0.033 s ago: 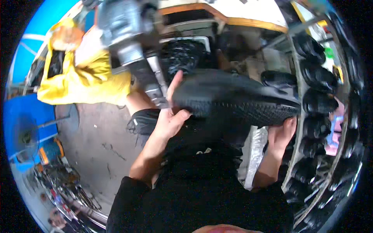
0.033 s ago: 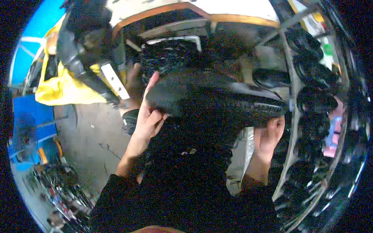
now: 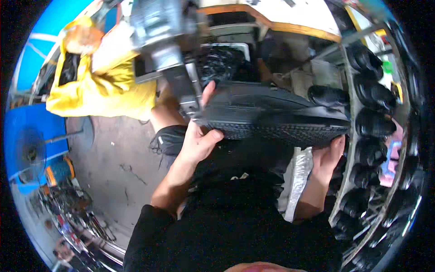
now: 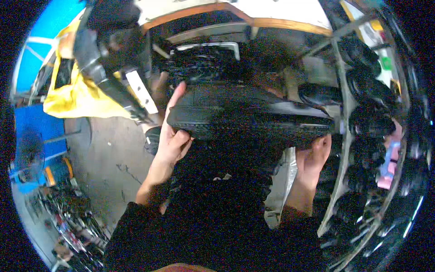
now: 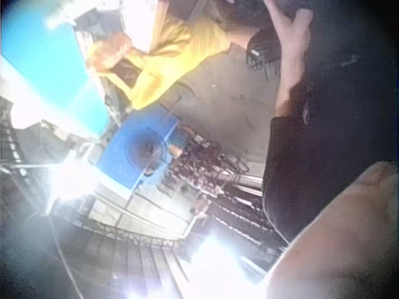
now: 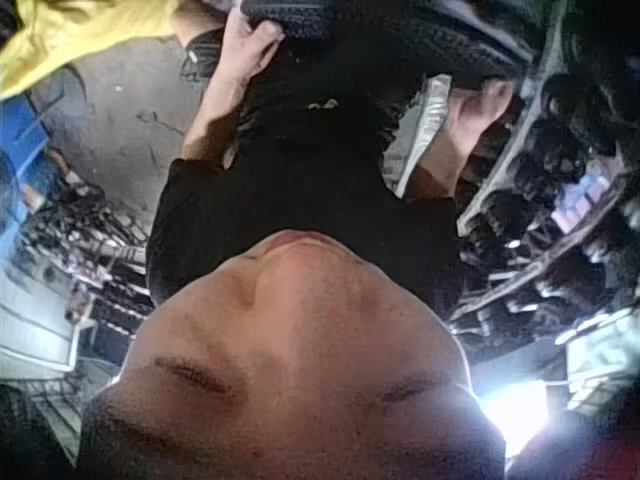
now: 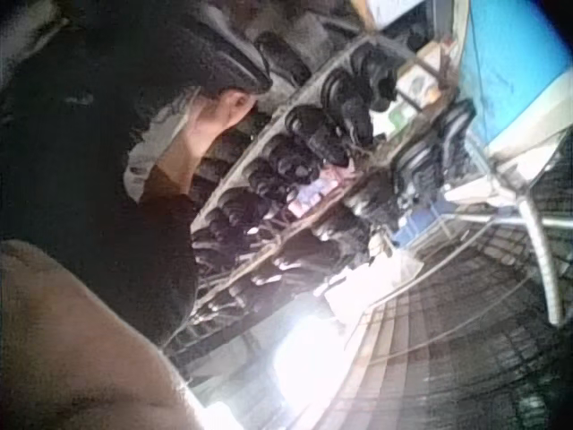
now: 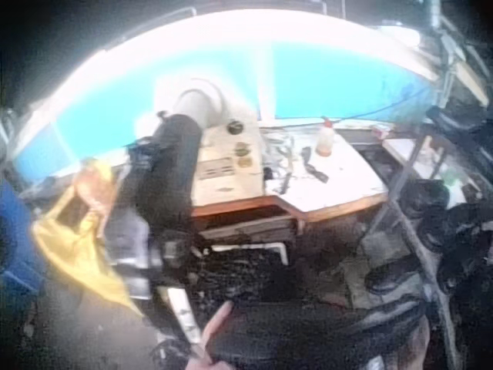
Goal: Operating a specialized industrial machine to process and shape black leather shoes in a workshop setting.
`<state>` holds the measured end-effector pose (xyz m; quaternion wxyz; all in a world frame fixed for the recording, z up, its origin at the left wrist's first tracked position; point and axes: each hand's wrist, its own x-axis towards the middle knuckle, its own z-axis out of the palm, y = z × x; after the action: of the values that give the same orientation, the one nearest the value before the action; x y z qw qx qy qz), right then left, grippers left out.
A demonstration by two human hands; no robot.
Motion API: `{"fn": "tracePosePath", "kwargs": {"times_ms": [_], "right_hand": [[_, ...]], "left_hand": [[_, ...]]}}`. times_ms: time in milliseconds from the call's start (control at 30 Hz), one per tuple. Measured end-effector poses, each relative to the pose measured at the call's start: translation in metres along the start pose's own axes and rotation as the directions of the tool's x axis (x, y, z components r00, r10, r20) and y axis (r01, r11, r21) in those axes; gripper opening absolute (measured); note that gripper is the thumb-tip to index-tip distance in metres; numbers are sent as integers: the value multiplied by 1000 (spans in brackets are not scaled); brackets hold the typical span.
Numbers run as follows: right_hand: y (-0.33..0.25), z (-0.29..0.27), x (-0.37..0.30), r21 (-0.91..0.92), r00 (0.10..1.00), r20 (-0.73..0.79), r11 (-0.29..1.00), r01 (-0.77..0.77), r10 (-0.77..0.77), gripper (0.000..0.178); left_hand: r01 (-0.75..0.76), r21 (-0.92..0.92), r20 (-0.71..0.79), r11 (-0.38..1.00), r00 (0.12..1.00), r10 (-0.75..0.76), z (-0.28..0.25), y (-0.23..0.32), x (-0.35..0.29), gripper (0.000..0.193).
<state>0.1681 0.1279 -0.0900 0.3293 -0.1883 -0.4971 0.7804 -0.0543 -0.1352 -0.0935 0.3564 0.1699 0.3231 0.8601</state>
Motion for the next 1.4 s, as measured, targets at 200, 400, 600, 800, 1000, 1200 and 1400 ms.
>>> {"fn": "tracePosePath", "kwargs": {"times_ms": [200,400,600,800,1000,1200,1400], "right_hand": [[20,13,42,83,999,31,996,-26,24,86],[9,23,69,-54,984,161,995,79,-70,82],[-5,84,89,-198,945,322,973,120,-52,76],[10,94,90,-331,963,268,942,61,32,94],[12,41,71,-156,995,46,985,-76,84,93],[-1,12,65,-56,999,38,998,19,-16,75],[-17,31,79,-65,999,18,998,-25,26,72]], "left_hand": [[-133,440,-35,888,986,165,23,34,-7,110],[-15,442,-212,897,970,121,9,45,-14,116],[-106,383,-353,918,901,252,-18,48,-18,126],[-119,333,-357,935,902,242,-26,59,-23,124],[-164,606,-31,778,973,229,-1,44,-1,116],[-179,544,20,820,979,201,22,39,5,118],[56,482,-248,875,966,74,15,45,-6,119]]}}
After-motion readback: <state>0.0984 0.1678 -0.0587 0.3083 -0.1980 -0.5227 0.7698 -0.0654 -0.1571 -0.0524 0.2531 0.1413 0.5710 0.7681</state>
